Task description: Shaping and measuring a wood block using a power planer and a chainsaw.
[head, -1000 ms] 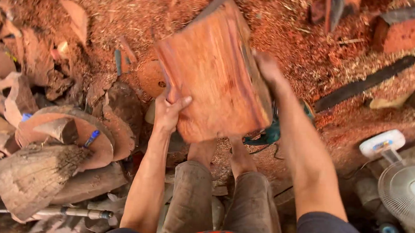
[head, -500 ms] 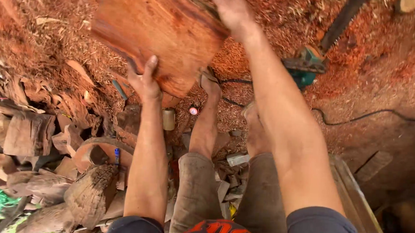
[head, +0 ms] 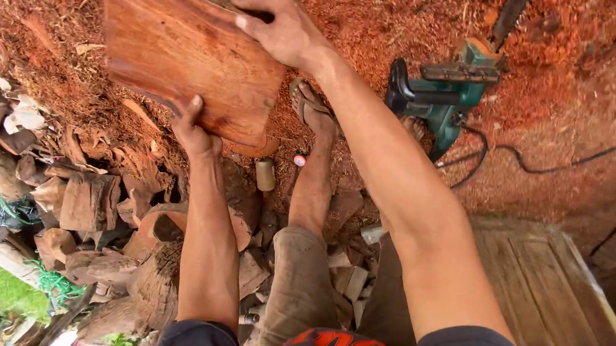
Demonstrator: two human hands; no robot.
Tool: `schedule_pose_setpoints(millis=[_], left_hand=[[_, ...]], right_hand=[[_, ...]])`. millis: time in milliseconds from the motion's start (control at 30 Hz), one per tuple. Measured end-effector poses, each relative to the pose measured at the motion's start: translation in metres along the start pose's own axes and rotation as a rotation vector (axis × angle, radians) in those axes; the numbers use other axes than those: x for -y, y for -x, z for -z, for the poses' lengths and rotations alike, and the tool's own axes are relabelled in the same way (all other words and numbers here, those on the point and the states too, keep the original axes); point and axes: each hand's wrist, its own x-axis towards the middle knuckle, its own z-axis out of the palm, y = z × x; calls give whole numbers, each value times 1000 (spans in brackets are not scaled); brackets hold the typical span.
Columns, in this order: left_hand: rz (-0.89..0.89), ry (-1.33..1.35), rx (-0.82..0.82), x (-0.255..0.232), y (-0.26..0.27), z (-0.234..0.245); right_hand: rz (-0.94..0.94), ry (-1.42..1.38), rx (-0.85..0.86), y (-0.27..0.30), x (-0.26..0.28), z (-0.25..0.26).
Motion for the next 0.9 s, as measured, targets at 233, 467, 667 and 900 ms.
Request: schedule_pose_setpoints(millis=[233,467,667,900], left_hand=[[-50,228,56,33,-1,74],[-41,234,75,22,11,49],[-131,105,-50,26,10,19],[-36,-23,-68,12,5,34]], right_hand=[[-153,-108,305,-15,49,-30],[-119,-68,270,-15,41,-38],[-74,-363,-27,19,-13,12],[-530,-243,-363,170,-94,47]])
